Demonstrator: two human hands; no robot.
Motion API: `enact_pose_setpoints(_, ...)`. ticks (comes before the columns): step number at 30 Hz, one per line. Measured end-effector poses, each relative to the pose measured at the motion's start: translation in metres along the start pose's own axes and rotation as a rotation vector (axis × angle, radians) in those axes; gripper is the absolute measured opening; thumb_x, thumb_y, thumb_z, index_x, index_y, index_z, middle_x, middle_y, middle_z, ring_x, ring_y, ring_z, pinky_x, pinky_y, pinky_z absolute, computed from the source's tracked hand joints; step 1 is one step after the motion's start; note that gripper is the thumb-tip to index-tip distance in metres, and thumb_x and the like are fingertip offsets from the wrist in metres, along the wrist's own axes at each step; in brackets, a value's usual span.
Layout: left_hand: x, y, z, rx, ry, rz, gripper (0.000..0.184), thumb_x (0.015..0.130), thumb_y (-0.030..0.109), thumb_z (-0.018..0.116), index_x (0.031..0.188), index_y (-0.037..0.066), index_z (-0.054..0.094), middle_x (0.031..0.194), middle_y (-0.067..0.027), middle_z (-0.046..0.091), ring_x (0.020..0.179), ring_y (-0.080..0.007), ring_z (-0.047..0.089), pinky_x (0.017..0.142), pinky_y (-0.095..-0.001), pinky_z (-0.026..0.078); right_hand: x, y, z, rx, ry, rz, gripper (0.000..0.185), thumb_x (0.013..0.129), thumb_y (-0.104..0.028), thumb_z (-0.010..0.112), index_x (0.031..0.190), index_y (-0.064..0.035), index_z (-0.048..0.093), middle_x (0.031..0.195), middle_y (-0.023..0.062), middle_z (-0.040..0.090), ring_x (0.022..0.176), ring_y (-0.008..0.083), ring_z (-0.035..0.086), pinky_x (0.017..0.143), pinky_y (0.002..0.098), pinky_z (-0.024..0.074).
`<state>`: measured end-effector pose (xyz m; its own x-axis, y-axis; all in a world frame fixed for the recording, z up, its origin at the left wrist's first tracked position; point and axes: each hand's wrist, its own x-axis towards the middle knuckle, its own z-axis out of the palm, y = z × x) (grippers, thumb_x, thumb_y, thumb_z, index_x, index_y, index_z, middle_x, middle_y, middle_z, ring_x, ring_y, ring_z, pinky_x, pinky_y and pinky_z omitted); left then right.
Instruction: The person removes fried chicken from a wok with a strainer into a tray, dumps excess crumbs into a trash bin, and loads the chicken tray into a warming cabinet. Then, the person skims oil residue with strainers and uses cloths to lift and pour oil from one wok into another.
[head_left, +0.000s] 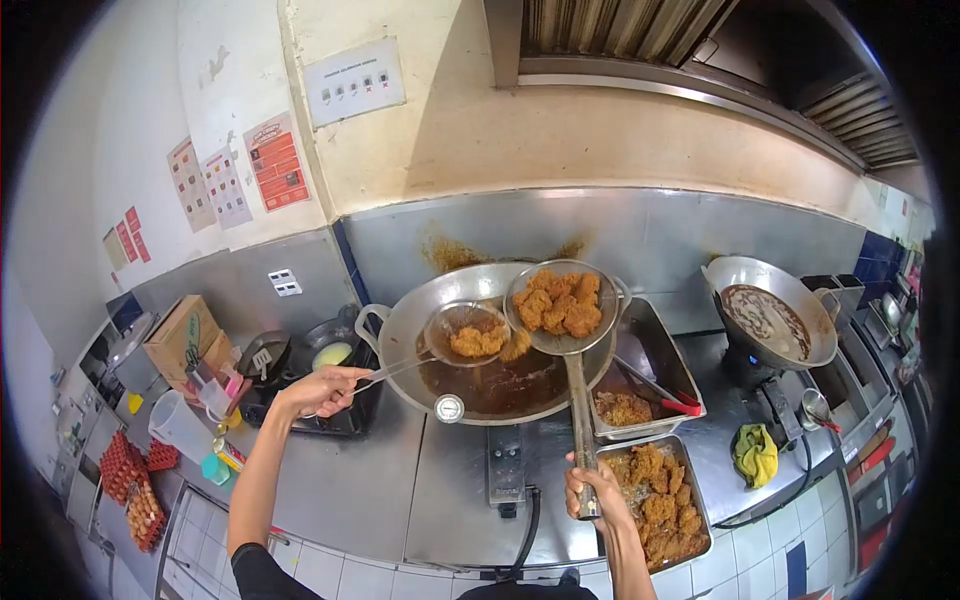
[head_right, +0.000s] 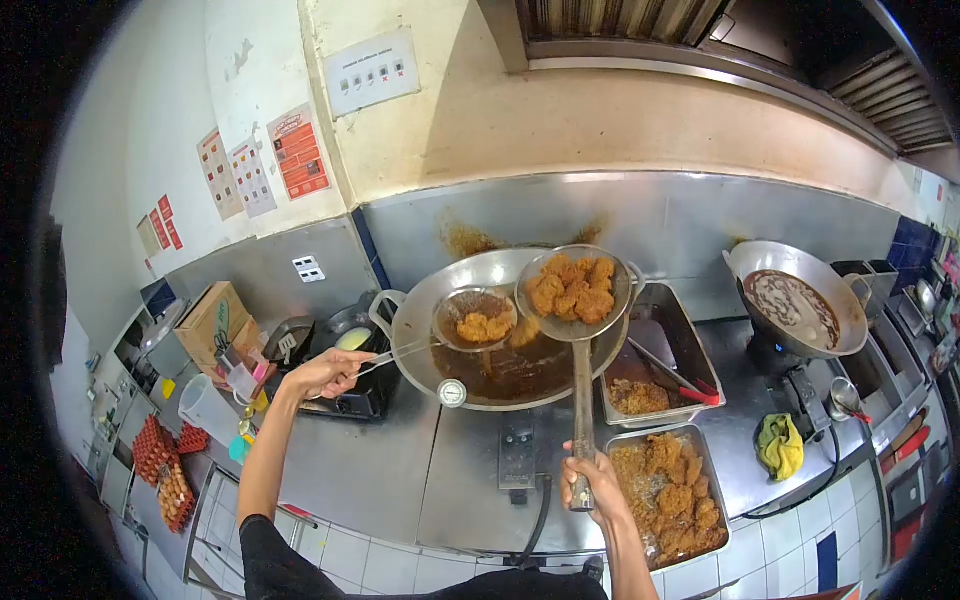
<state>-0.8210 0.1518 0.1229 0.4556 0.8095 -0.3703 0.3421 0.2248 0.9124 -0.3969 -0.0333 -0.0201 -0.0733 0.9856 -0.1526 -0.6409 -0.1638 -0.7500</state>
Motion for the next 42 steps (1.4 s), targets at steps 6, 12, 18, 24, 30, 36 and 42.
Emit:
enact_pose_setpoints(6,0.042,0.058,0.042,0.085,0.013,0.089,0.059,0.085,0.002,0.042,0.143,-0.003,0.032,0.064,-0.0008,0.046,0.046,-0.0055,0.035,0.038,-0.0204,0.027,-0.018,-0.008,0.005,0.176,-0.071,0.044,0.031,0.092,-0.009,0.052,0.120,0.0002,0.042,0.066,0.0027,0.048,0.045,0.0162,0.053,0.038,0.0299,0.0442)
enact_pose_setpoints(12,0.101,0.107,0.074,0.439,0.004,0.010,0.052,0.087,0.001,0.040,0.139,-0.005,0.038,0.066,-0.0064,0.054,0.046,-0.0091,0.045,0.038,-0.0240,0.035,-0.028,-0.003,0.021,0.154,-0.143,0.101,0.030,0.092,-0.013,0.054,0.119,-0.0019,0.043,0.069,0.0003,0.048,0.050,0.0144,0.053,0.042,0.0302,0.0442)
enact_pose_setpoints(18,0.092,0.141,0.106,1.076,0.215,0.167,0.050,0.080,0.000,0.043,0.129,-0.007,0.050,0.066,-0.0151,0.061,0.048,-0.0211,0.059,0.045,-0.0339,0.048,-0.028,0.000,0.024,0.194,-0.133,0.157,0.031,0.093,-0.013,0.054,0.120,-0.0020,0.042,0.067,0.0010,0.045,0.047,0.0144,0.050,0.040,0.0290,0.0383)
enact_pose_setpoints(24,0.103,0.108,0.122,1.438,0.452,0.375,0.042,0.083,0.008,0.046,0.123,-0.002,0.057,0.089,-0.0338,0.062,0.088,-0.0468,0.062,0.084,-0.0499,0.048,-0.016,0.006,0.014,0.218,-0.154,0.108,0.025,0.092,-0.010,0.053,0.115,-0.0015,0.047,0.065,0.0019,0.045,0.046,0.0142,0.048,0.038,0.0293,0.0380)
enact_pose_setpoints(30,0.114,0.071,0.106,1.324,0.534,0.639,0.040,0.087,0.007,0.043,0.123,-0.004,0.056,0.080,-0.0298,0.064,0.075,-0.0415,0.066,0.071,-0.0479,0.052,-0.014,0.002,0.004,0.330,-0.212,0.106,0.027,0.092,-0.011,0.052,0.116,-0.0002,0.049,0.065,0.0007,0.045,0.045,0.0122,0.046,0.035,0.0262,0.0362)
enact_pose_setpoints(36,0.110,0.032,0.052,0.483,0.561,0.298,0.051,0.079,0.000,0.041,0.128,-0.007,0.051,0.069,-0.0186,0.064,0.048,-0.0211,0.061,0.048,-0.0326,0.051,-0.021,0.013,0.008,0.258,-0.221,0.067,0.029,0.092,-0.011,0.053,0.117,-0.0006,0.045,0.067,0.0021,0.045,0.047,0.0153,0.051,0.039,0.0307,0.0430)
enact_pose_setpoints(42,0.111,-0.013,0.011,0.665,0.515,0.098,0.054,0.076,-0.003,0.044,0.129,-0.014,0.046,0.063,-0.0125,0.063,0.046,-0.0189,0.059,0.043,-0.0319,0.048,-0.028,0.026,0.010,0.154,-0.159,0.026,0.031,0.091,-0.008,0.052,0.120,-0.0029,0.042,0.067,0.0044,0.047,0.047,0.0178,0.053,0.038,0.0317,0.0452)
